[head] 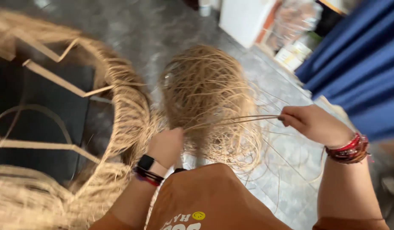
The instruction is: Weaving and tying straw strands onto a large circular frame to create a decorative furniture piece
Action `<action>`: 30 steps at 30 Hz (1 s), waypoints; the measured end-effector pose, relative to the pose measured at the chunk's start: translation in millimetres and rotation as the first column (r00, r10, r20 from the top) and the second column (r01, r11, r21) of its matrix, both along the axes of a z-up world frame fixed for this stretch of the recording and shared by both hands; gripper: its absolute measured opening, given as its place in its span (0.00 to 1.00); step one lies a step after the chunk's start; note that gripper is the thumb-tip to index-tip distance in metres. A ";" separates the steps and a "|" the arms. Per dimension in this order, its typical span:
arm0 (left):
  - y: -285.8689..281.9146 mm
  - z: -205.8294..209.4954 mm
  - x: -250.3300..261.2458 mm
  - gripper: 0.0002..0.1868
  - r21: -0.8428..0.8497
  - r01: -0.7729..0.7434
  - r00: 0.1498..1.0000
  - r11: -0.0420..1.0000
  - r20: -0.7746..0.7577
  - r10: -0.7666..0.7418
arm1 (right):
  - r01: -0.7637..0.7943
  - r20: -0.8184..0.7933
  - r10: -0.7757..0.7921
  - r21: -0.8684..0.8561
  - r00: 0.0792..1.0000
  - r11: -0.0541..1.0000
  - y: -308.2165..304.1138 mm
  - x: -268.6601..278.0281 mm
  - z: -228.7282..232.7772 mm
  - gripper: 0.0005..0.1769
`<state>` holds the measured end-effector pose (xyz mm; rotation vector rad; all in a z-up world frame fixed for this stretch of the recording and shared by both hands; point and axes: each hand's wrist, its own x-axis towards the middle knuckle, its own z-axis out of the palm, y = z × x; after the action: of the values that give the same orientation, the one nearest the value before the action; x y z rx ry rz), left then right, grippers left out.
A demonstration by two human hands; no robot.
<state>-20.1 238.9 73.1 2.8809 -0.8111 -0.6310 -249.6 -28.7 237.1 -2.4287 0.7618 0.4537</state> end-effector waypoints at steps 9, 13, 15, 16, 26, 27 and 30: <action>79.8 106.4 -35.6 0.45 -0.825 0.175 0.931 0.537 -0.039 -0.363 | -0.789 0.113 0.783 0.027 0.612 0.613 124.7 177.6 -12.2 0.14; 148.6 47.4 -7.6 0.19 -0.232 -0.338 0.940 0.912 -0.050 0.336 | -0.844 0.122 0.841 -0.036 0.527 0.535 130.3 234.4 -19.8 0.13; 206.7 12.5 3.4 0.21 -0.022 -0.589 0.808 0.808 -0.001 0.589 | -0.847 0.099 0.847 -0.054 0.523 0.529 132.1 264.5 -23.4 0.15; 236.4 1.4 2.6 0.18 -0.025 -0.516 0.855 0.856 0.045 0.516 | -0.860 0.089 0.860 -0.051 0.503 0.508 138.0 277.2 -25.9 0.14; 268.1 46.4 -16.5 0.12 -0.183 -0.433 0.806 0.882 0.359 0.470 | -0.985 0.127 0.977 0.014 0.171 0.170 301.2 337.2 -40.8 0.17; 298.4 44.6 -13.9 0.12 -0.183 -0.449 0.795 0.875 0.365 0.484 | -0.988 0.130 0.980 0.009 0.152 0.152 303.1 347.1 -34.5 0.17; 362.4 40.2 -4.5 0.09 0.264 -0.635 0.739 0.726 -0.066 0.671 | -0.972 -0.063 0.974 -0.107 0.219 0.211 313.1 374.6 -32.5 0.16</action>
<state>-24.6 601.4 113.4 2.9458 0.3503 -0.8650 125.0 284.4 204.6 -2.7274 -1.0202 0.8425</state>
